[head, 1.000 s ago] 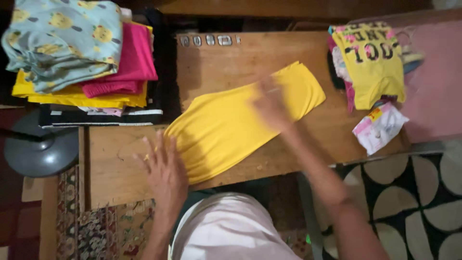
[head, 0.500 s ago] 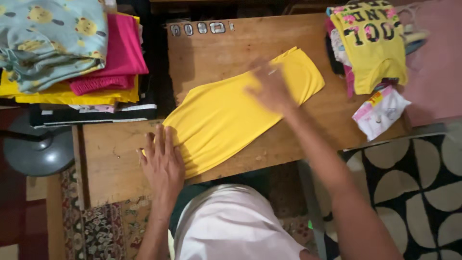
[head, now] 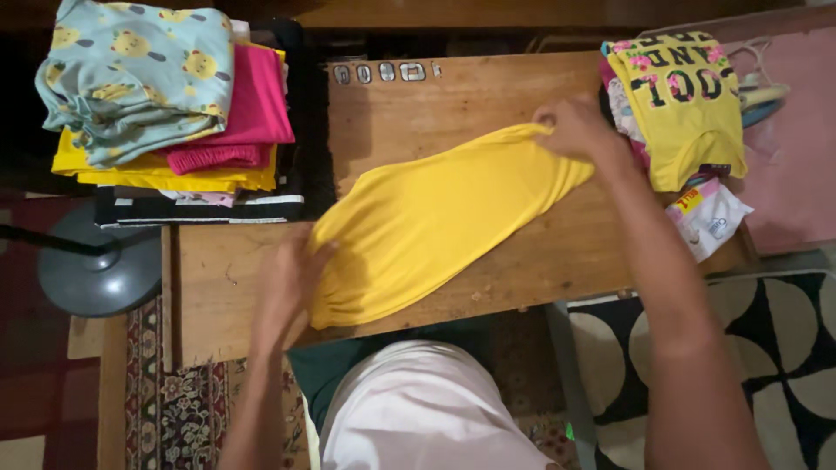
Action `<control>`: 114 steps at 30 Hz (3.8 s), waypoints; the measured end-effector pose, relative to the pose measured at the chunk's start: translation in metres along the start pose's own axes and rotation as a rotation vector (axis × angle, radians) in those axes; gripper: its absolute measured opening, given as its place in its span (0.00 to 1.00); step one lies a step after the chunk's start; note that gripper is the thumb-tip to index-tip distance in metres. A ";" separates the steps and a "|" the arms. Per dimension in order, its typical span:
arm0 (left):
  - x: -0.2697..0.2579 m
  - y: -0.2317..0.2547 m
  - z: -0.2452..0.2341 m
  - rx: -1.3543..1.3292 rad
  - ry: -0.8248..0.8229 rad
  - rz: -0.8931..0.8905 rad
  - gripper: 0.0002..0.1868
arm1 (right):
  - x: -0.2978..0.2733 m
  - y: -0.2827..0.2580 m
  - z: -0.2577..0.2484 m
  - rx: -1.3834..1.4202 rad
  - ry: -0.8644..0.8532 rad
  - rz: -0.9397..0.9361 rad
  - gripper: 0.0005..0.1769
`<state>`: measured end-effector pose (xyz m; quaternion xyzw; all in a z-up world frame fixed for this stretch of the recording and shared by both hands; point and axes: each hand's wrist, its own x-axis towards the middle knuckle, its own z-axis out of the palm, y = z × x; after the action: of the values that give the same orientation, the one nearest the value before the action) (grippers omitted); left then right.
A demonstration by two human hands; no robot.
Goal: The person folds yellow pants and a patterned shirt by hand on a wooden table, smoothing each item and placing it onto a growing stack of laundry.
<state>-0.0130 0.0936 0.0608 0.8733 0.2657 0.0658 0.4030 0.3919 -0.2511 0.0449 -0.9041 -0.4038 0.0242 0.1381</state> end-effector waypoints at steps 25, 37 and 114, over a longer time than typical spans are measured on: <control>-0.030 0.019 0.030 0.186 -0.012 0.609 0.23 | -0.055 -0.187 0.053 0.485 0.227 -0.209 0.29; -0.020 -0.024 0.072 0.371 0.120 0.469 0.39 | -0.027 -0.110 0.095 -0.070 0.029 -0.128 0.43; -0.048 -0.044 0.018 0.158 0.450 0.337 0.27 | -0.032 -0.082 0.098 -0.066 0.114 -0.143 0.38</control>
<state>-0.0656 0.0800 0.0214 0.8973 0.2040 0.3031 0.2479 0.2956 -0.1999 -0.0297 -0.8768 -0.4594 -0.0506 0.1326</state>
